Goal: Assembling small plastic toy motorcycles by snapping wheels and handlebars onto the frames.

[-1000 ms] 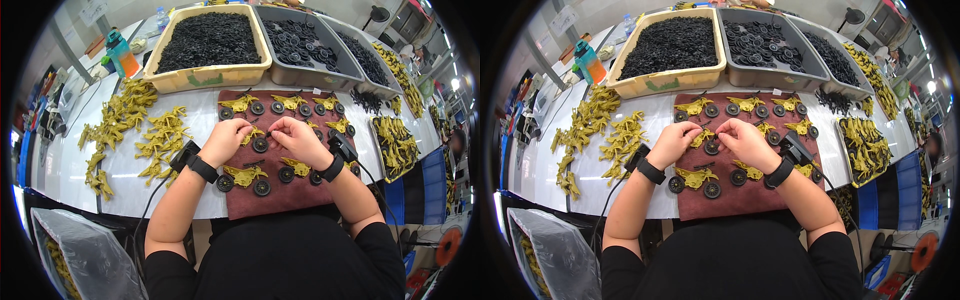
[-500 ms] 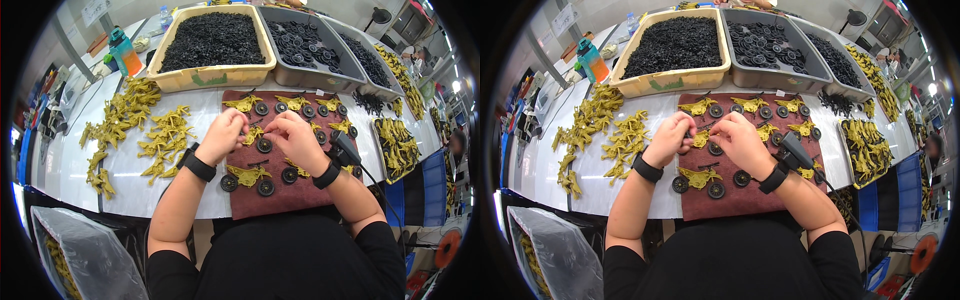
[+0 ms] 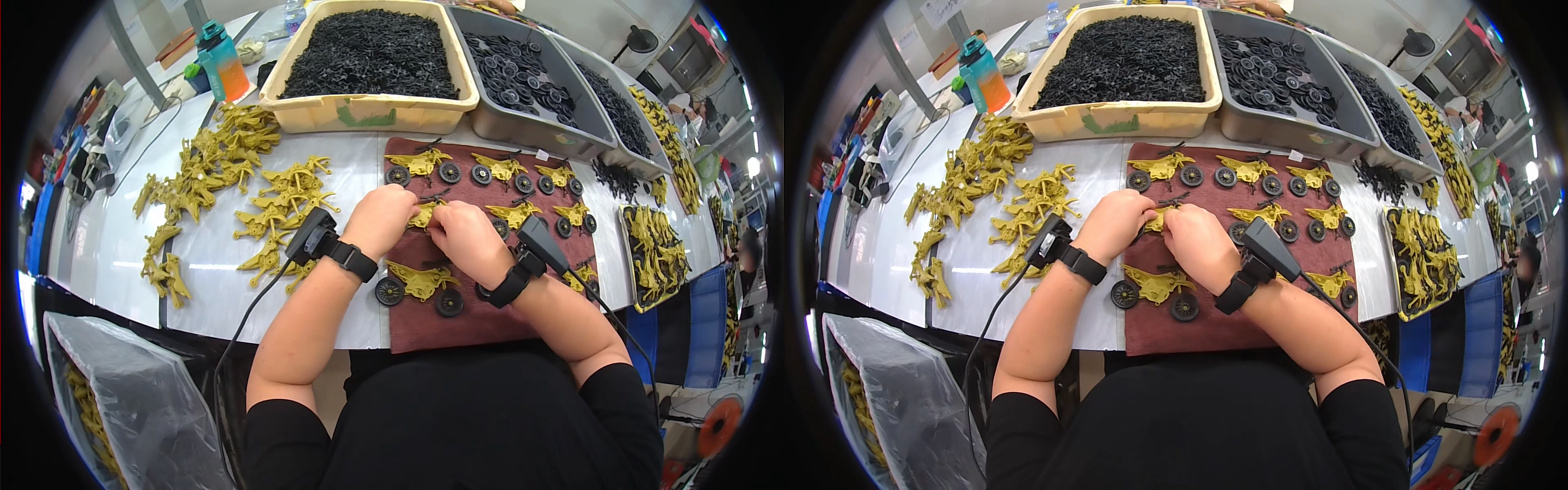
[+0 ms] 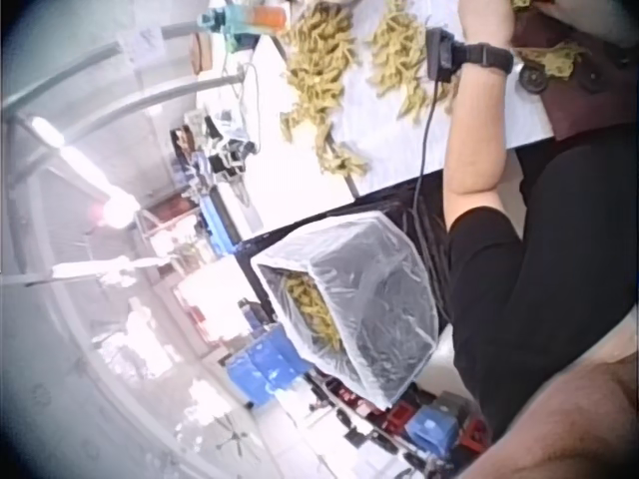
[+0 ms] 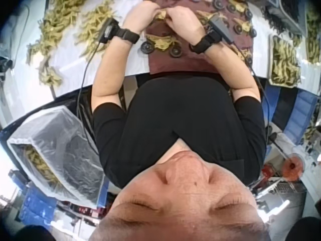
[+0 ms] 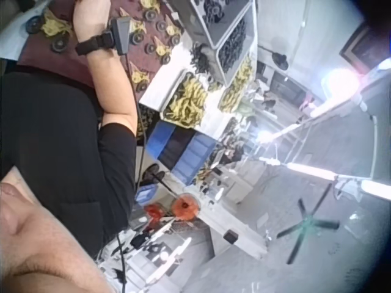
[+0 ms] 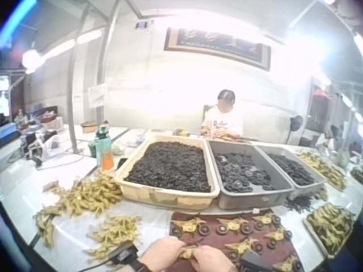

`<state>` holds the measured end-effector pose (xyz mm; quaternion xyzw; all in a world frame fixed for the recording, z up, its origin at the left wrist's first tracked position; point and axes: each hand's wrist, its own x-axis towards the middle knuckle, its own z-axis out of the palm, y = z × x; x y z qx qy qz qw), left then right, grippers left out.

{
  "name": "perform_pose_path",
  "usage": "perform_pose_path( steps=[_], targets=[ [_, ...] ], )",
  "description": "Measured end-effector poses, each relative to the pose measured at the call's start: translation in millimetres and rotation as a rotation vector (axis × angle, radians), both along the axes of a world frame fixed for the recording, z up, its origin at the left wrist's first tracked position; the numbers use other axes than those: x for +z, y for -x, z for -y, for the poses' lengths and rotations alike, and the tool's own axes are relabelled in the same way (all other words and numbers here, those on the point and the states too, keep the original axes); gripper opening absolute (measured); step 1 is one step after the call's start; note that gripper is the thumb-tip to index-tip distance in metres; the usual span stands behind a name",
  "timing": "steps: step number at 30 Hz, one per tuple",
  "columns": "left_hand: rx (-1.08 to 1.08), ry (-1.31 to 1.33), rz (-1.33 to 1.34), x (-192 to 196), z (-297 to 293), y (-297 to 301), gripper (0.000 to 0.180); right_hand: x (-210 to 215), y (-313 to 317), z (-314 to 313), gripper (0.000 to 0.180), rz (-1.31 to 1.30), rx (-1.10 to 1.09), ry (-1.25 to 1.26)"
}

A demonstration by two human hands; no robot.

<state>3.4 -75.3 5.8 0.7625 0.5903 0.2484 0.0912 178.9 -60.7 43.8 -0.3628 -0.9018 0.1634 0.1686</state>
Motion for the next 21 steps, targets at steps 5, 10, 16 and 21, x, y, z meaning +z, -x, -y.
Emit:
perform_pose_path(
  steps=[5,10,16,21],
  targets=[
    [-0.001,-0.078,0.035,-11.7,-5.1,-0.4,0.015,-2.7,3.0,1.3,0.009,0.032,0.017,0.033],
    [0.002,-0.088,0.052,-14.5,-8.6,-2.2,0.017,-2.8,7.2,5.2,0.008,0.082,-0.032,0.003],
    [-0.022,-0.106,0.052,-14.0,-10.9,-2.6,0.017,-6.2,16.5,5.3,0.011,0.114,-0.084,0.041],
    [-0.003,-0.036,0.053,-12.2,-11.5,-0.5,0.017,10.1,22.2,-3.9,0.017,0.155,-0.228,0.358]
  ],
)
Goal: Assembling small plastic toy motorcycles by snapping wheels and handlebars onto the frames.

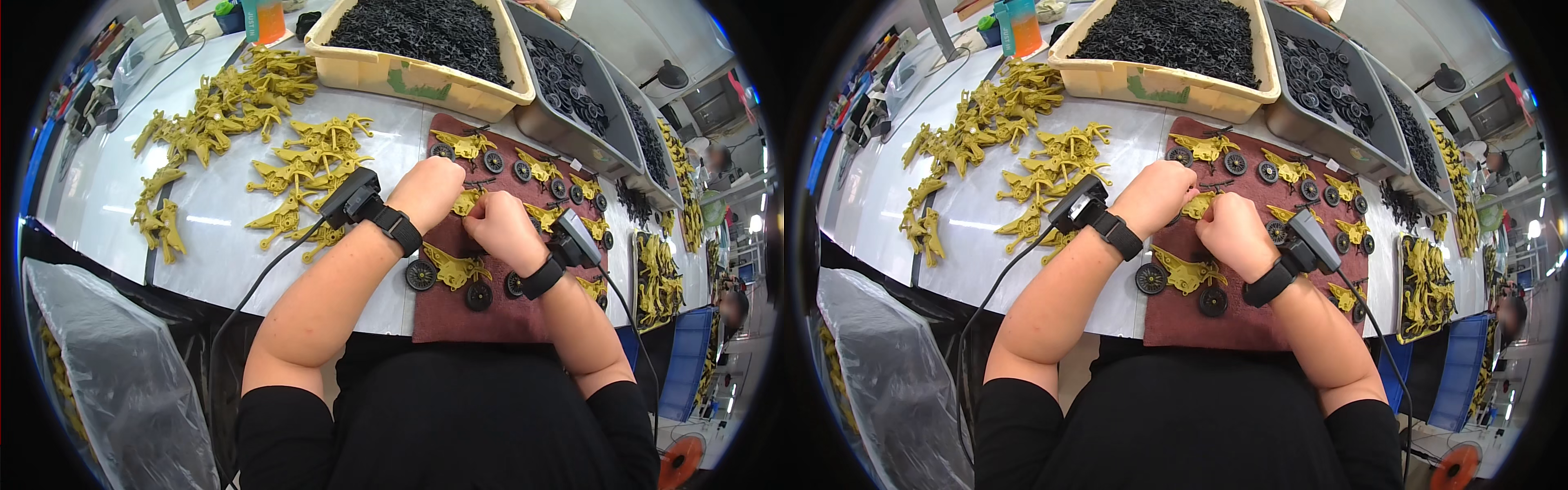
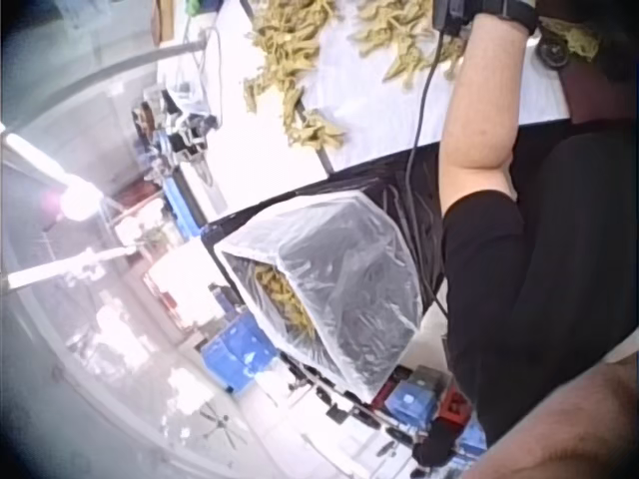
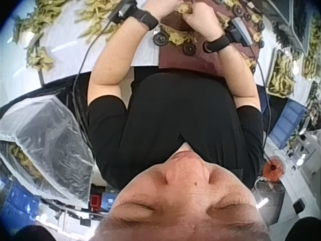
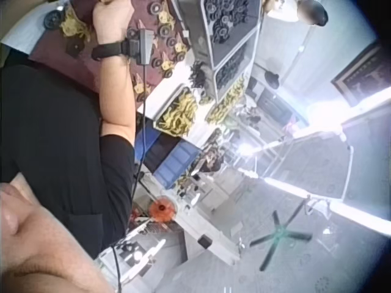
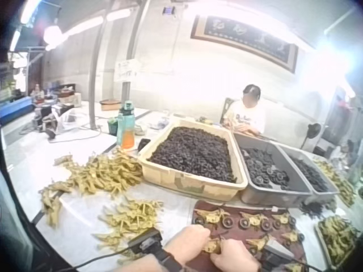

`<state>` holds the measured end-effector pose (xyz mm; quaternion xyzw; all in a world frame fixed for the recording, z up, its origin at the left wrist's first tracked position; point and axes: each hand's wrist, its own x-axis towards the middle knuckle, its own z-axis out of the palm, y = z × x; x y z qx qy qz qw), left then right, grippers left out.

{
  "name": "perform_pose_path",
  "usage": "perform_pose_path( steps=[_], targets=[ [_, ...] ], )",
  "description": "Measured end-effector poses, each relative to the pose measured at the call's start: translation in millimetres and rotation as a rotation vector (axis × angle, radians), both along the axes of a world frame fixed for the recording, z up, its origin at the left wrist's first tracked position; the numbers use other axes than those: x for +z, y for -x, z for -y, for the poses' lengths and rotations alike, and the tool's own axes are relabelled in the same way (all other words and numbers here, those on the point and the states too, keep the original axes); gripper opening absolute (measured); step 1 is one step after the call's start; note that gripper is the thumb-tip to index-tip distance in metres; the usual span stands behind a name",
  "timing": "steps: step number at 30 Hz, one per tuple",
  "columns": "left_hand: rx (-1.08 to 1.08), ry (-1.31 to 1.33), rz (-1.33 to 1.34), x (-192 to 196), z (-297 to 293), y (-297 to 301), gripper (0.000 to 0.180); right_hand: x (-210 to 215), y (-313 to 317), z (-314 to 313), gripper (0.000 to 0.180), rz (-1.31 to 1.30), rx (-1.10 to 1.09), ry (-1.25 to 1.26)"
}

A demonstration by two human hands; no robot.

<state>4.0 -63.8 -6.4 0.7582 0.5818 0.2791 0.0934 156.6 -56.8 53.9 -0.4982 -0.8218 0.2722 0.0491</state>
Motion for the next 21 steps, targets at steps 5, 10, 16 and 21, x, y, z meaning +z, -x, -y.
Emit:
perform_pose_path(
  steps=[5,10,16,21],
  targets=[
    [0.016,-0.021,0.01,-2.9,-3.4,-2.0,0.016,3.1,-4.7,0.6,0.018,0.011,-0.008,0.006],
    [0.029,-0.027,0.053,-8.5,-5.4,-3.4,0.015,7.3,1.9,3.0,0.02,0.096,0.011,-0.016],
    [0.043,0.007,0.062,-3.7,-3.6,-4.4,0.016,-1.1,7.5,-2.5,0.024,0.141,-0.037,0.025],
    [0.004,-0.075,0.03,-4.1,0.3,0.9,0.018,-4.8,-0.5,-5.6,0.026,0.092,0.049,-0.003]
  ],
)
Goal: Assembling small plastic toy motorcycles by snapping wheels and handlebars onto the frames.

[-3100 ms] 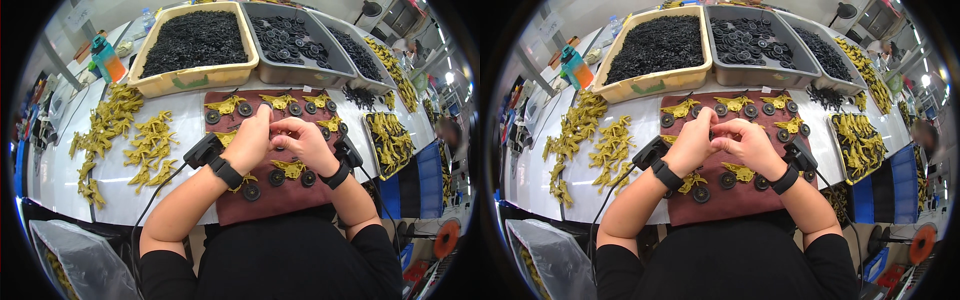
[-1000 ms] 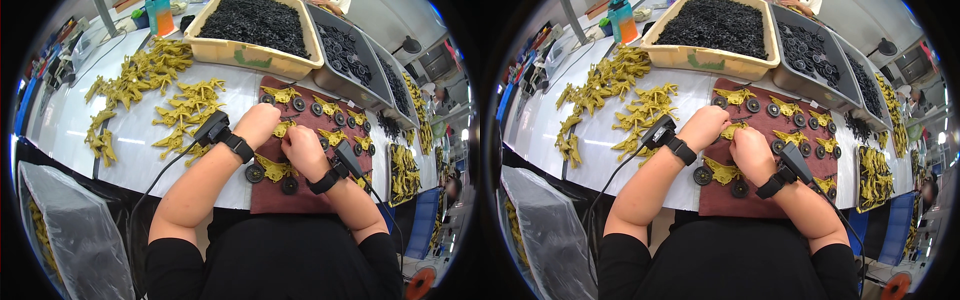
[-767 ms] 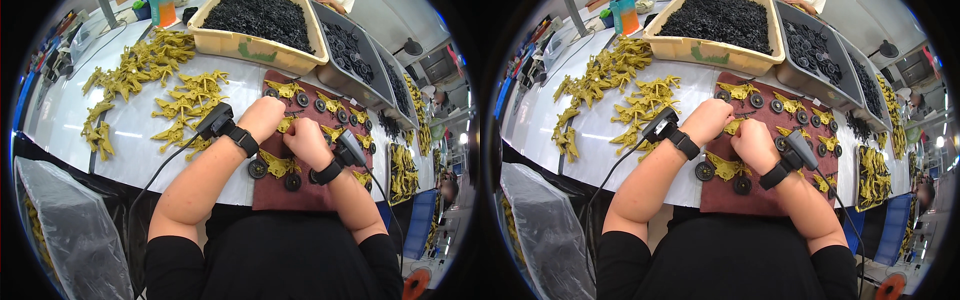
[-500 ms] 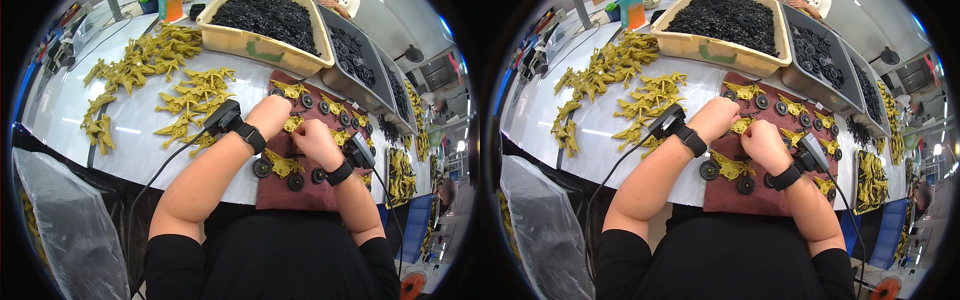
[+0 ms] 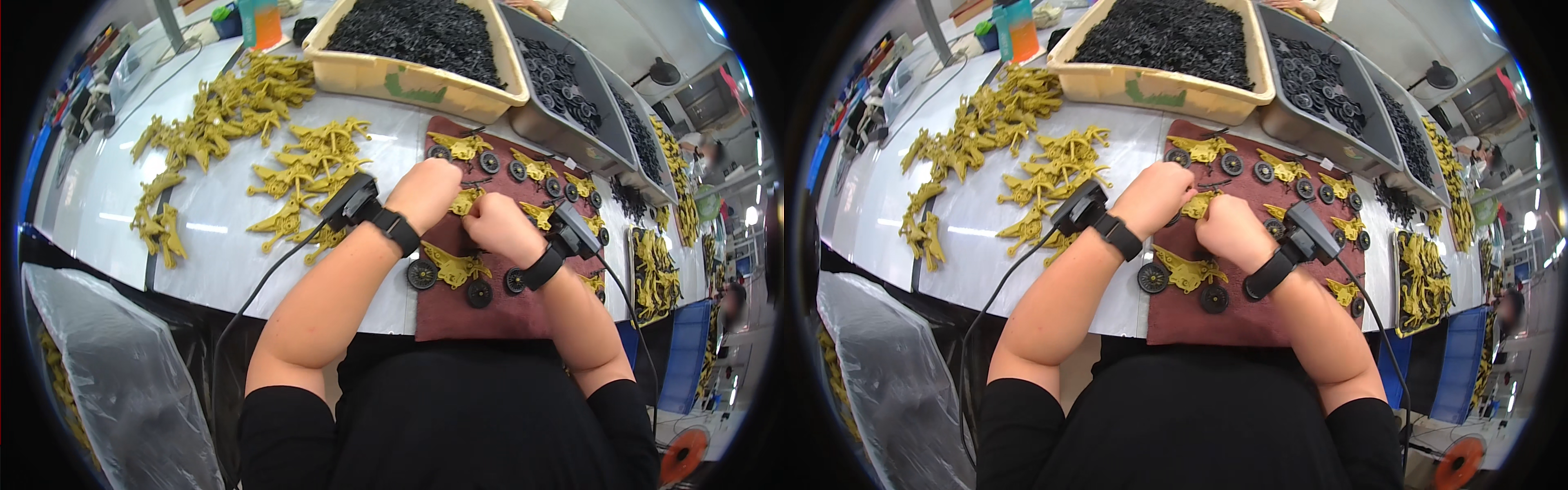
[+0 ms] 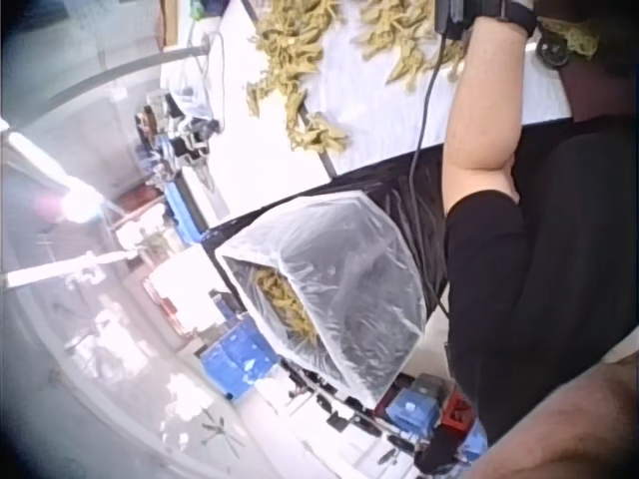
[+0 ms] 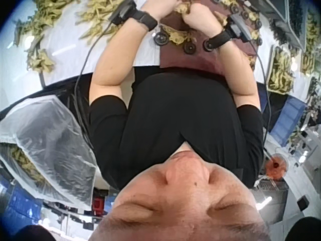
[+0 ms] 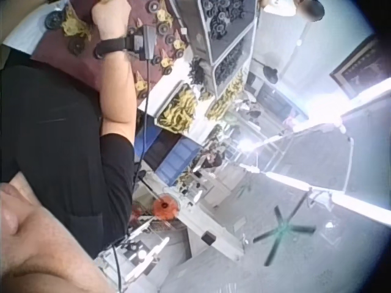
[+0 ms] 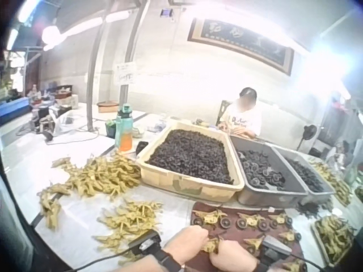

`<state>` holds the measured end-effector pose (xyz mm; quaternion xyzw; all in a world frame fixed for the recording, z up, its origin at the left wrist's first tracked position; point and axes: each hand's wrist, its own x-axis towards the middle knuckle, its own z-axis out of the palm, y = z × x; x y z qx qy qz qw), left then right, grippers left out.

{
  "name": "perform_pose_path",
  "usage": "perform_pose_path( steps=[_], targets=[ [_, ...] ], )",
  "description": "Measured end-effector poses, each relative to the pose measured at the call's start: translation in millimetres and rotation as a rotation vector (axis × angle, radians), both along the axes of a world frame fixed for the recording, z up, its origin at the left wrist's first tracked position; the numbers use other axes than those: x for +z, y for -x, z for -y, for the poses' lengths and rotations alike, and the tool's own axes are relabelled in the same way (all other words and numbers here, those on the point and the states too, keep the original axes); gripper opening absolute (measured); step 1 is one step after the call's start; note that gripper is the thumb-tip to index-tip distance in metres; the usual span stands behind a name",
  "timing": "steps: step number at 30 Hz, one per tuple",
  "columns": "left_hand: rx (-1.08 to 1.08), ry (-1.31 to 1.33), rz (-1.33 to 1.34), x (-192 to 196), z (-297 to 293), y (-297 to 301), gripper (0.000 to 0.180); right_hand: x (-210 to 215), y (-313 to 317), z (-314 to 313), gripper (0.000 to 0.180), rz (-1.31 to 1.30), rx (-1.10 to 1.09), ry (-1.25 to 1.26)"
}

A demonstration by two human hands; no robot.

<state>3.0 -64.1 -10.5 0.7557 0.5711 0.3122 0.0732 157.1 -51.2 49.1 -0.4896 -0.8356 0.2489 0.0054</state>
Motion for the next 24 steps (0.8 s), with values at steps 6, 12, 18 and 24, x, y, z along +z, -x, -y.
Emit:
perform_pose_path(
  steps=[6,12,18,24],
  targets=[
    [-0.049,0.29,0.537,42.9,27.2,-5.7,0.022,13.5,-17.9,22.5,0.016,-0.595,-0.05,-0.205],
    [-0.166,0.303,0.563,44.6,37.7,-14.3,0.048,1.8,-29.8,31.4,0.019,-0.824,0.067,-0.286],
    [-0.286,0.539,0.588,63.3,44.3,-17.3,0.043,13.1,-48.5,28.1,0.014,-0.739,-0.167,0.225],
    [-0.443,0.548,0.599,62.3,46.2,-15.4,0.036,1.5,-59.5,34.9,0.018,-0.915,-0.176,0.405]
  ],
)
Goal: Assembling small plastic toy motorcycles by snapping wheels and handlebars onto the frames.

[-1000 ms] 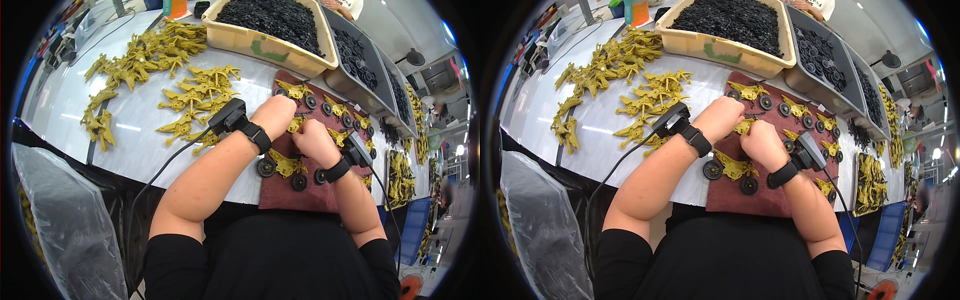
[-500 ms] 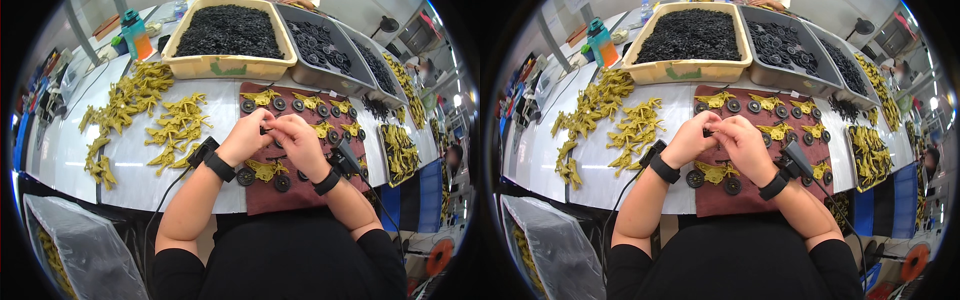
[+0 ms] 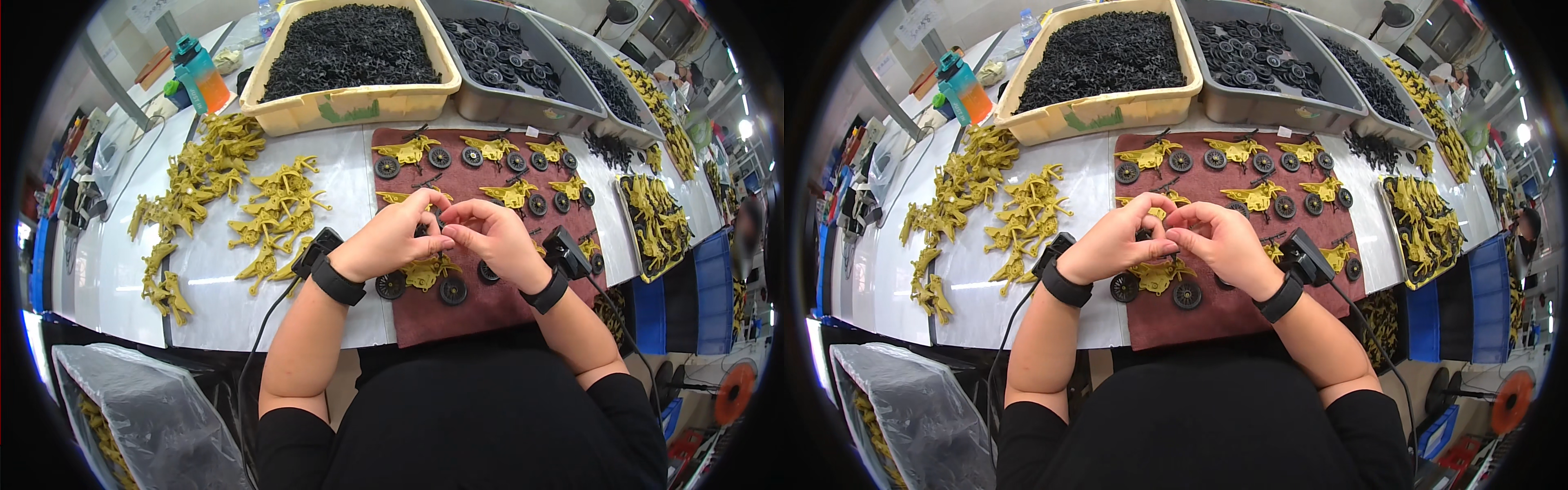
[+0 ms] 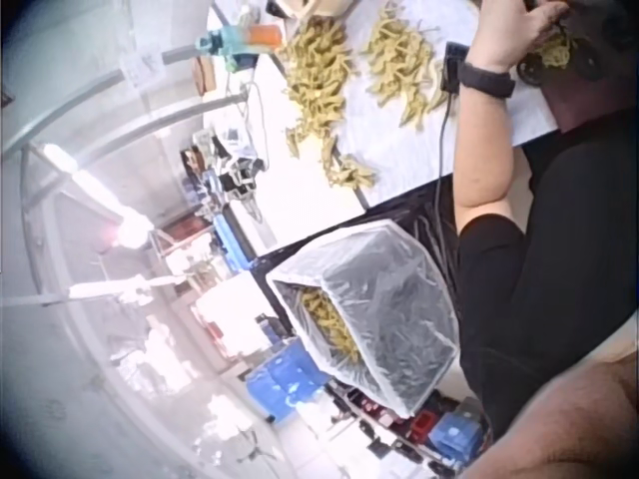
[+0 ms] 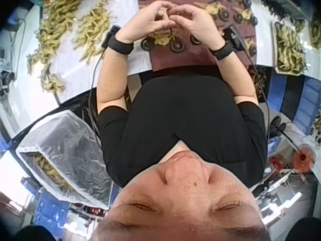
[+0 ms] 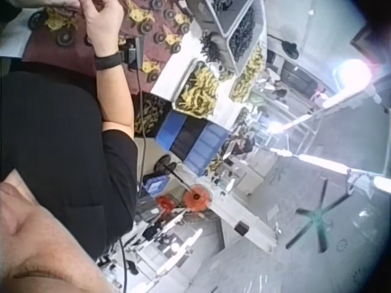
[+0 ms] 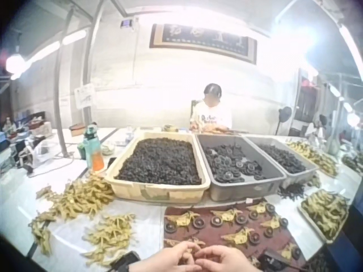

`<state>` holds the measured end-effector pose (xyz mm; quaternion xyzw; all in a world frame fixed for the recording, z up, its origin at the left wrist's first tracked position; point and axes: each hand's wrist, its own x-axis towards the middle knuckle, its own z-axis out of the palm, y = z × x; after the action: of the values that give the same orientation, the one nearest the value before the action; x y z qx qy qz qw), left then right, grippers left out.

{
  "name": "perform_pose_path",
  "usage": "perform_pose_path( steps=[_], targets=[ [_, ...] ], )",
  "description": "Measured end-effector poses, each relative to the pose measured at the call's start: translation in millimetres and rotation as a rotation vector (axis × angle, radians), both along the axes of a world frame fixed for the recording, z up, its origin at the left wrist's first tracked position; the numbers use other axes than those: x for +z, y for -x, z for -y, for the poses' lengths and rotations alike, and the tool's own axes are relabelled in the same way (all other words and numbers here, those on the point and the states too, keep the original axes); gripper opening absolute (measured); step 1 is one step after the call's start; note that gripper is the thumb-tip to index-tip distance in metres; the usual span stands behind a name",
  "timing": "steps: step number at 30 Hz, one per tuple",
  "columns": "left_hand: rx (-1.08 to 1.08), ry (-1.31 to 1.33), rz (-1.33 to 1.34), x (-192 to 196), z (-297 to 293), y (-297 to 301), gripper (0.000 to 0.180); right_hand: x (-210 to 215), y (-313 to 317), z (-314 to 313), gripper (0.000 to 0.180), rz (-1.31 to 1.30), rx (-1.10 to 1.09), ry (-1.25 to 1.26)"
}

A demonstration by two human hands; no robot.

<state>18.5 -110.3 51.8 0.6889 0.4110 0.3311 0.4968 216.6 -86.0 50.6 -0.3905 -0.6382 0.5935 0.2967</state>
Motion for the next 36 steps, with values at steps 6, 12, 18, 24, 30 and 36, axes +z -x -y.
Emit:
perform_pose_path(
  steps=[6,12,18,24,30,36],
  targets=[
    [0.139,-0.063,-0.036,3.1,-5.3,13.3,0.021,-2.1,-8.7,-8.1,0.017,0.222,-0.077,-0.309],
    [0.067,-0.005,-0.359,-0.7,-5.0,33.3,0.013,-7.7,0.9,-19.1,0.017,0.422,0.108,-0.805],
    [-0.022,-0.108,-0.5,-12.1,-1.1,26.0,0.018,-13.6,24.3,-18.8,0.019,0.723,0.149,-0.88],
    [-0.048,-0.119,-0.592,-16.1,1.3,16.7,0.016,-14.9,19.7,-21.4,0.016,0.616,0.158,-0.83],
    [-0.088,-0.154,-0.566,-14.1,3.6,16.2,0.016,12.6,6.2,-1.7,0.016,0.353,0.015,-0.367],
    [-0.104,-0.166,-0.604,-14.9,4.3,15.6,0.018,14.6,-7.5,27.6,0.018,0.311,0.003,-0.368]
  ],
)
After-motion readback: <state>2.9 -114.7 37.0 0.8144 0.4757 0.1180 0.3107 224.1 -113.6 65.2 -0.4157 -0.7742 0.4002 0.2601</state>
